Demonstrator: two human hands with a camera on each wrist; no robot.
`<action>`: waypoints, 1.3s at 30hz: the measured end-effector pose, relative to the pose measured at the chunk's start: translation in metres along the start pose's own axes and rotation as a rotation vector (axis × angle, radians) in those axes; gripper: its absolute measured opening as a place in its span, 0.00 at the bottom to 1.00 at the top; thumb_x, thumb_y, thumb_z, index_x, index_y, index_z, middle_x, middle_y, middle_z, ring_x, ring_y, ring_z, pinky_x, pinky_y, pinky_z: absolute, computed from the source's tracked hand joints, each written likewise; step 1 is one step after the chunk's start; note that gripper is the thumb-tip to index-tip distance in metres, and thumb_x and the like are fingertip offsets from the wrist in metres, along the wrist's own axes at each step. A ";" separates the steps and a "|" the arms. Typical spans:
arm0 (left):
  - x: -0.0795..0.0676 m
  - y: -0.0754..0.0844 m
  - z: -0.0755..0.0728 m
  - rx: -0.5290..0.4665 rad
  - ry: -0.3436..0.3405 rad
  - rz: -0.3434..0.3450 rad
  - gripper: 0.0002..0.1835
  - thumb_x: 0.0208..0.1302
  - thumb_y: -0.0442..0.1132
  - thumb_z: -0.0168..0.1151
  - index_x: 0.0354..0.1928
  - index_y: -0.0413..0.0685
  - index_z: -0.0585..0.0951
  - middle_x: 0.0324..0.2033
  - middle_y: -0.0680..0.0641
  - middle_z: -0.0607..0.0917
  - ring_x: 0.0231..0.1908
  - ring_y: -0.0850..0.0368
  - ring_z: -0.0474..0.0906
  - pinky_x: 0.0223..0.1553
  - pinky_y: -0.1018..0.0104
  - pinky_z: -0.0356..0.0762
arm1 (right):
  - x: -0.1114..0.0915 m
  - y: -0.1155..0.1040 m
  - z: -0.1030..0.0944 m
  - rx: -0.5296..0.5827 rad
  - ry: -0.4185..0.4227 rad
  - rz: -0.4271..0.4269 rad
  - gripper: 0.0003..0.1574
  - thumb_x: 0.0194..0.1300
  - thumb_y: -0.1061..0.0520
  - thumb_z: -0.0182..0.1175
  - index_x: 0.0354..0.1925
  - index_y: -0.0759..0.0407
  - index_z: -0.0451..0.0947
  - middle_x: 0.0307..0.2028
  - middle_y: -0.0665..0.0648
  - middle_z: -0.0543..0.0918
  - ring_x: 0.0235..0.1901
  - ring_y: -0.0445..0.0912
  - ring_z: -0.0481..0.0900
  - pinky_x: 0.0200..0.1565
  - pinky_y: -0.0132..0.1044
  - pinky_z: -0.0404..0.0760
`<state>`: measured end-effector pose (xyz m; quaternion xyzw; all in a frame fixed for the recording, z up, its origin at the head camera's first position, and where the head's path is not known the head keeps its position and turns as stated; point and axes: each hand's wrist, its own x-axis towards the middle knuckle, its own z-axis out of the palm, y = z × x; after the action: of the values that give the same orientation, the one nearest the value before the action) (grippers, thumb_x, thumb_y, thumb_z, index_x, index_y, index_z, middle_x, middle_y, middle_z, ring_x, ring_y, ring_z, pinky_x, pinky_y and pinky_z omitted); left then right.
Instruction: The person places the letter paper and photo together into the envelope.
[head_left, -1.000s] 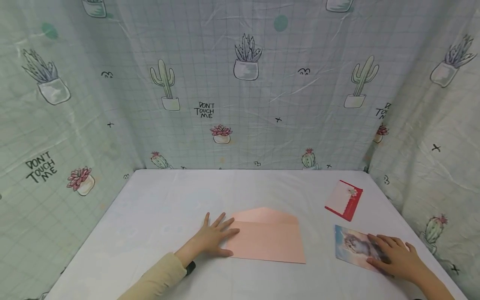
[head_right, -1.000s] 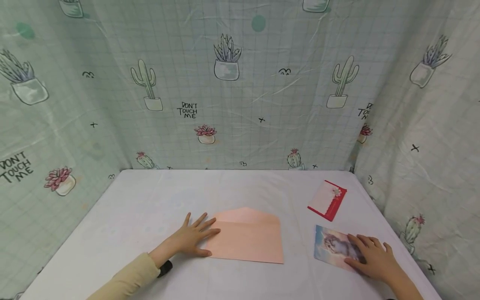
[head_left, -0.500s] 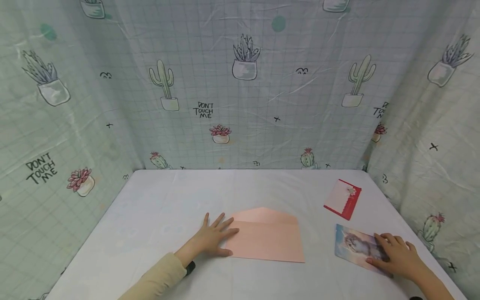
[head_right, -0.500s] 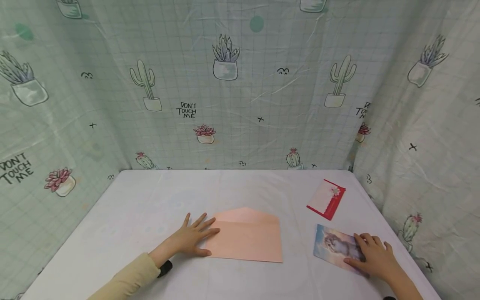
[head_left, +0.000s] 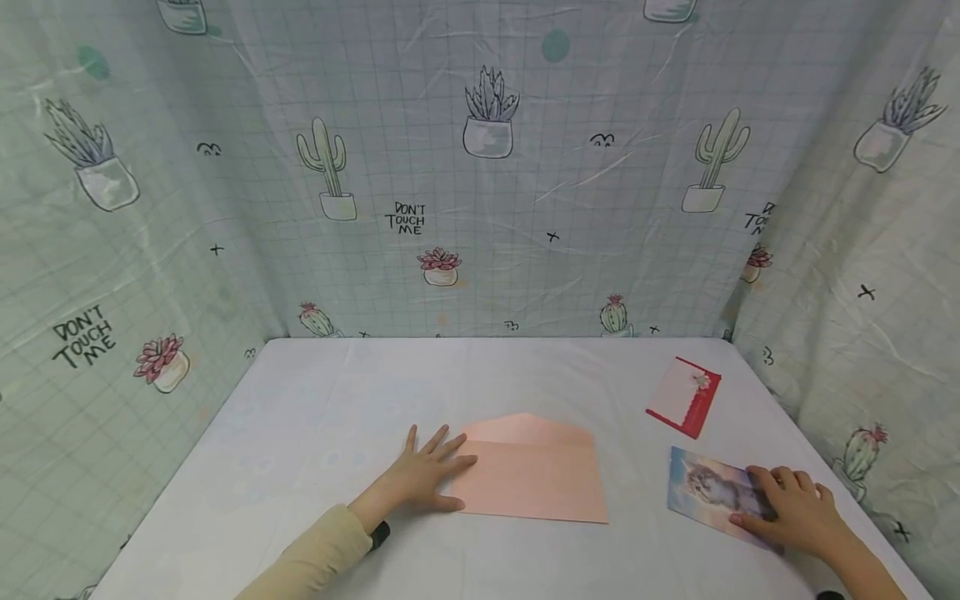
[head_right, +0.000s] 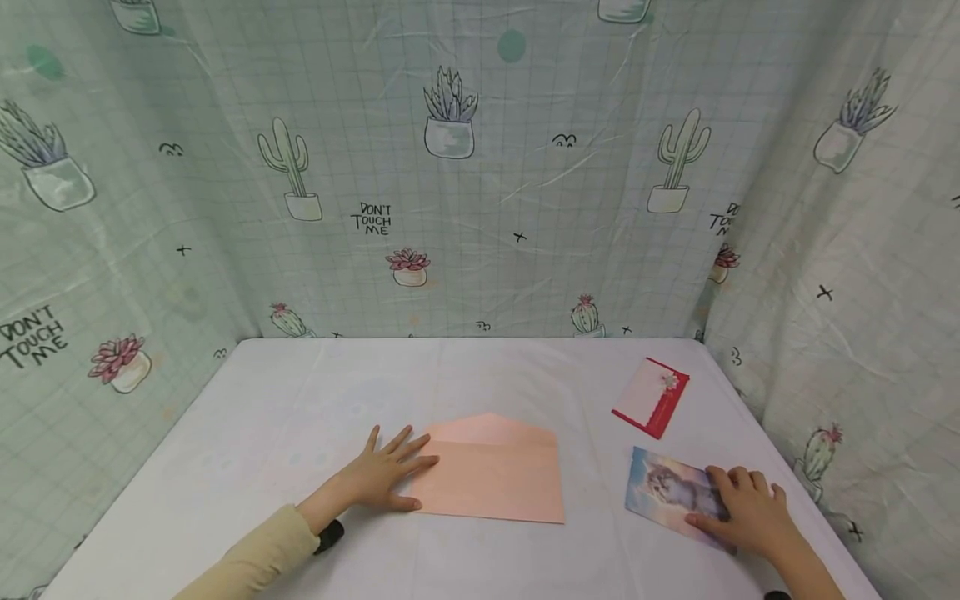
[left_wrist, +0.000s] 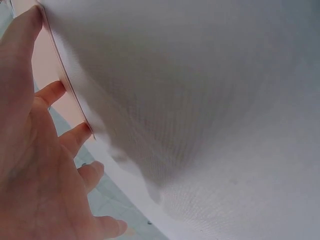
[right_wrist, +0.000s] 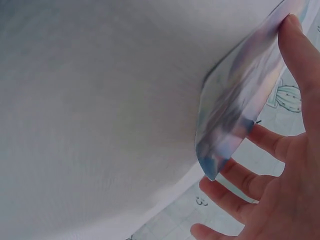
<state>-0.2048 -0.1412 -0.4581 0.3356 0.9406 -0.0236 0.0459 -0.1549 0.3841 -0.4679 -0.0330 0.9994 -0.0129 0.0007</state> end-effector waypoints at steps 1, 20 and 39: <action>0.000 0.000 0.001 -0.001 -0.003 0.000 0.37 0.51 0.66 0.53 0.63 0.62 0.63 0.66 0.48 0.59 0.67 0.42 0.50 0.57 0.29 0.47 | 0.000 0.000 0.000 0.000 0.000 0.004 0.53 0.37 0.24 0.58 0.49 0.63 0.68 0.38 0.66 0.72 0.40 0.65 0.66 0.40 0.71 0.59; 0.002 -0.003 0.004 0.008 -0.017 -0.008 0.37 0.51 0.68 0.51 0.63 0.65 0.62 0.67 0.49 0.58 0.68 0.43 0.48 0.57 0.30 0.45 | -0.004 0.006 -0.003 -0.012 0.016 0.041 0.46 0.41 0.23 0.55 0.51 0.49 0.65 0.26 0.59 0.68 0.25 0.56 0.64 0.22 0.49 0.64; 0.001 -0.003 0.004 -0.005 -0.008 -0.011 0.37 0.51 0.67 0.52 0.63 0.64 0.62 0.67 0.49 0.57 0.68 0.42 0.48 0.57 0.29 0.44 | -0.006 0.019 -0.007 0.384 0.110 -0.077 0.30 0.48 0.65 0.63 0.49 0.68 0.63 0.26 0.56 0.73 0.20 0.32 0.71 0.21 0.30 0.71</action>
<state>-0.2070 -0.1429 -0.4624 0.3301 0.9423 -0.0230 0.0505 -0.1507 0.4035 -0.4609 -0.0699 0.9751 -0.2049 -0.0481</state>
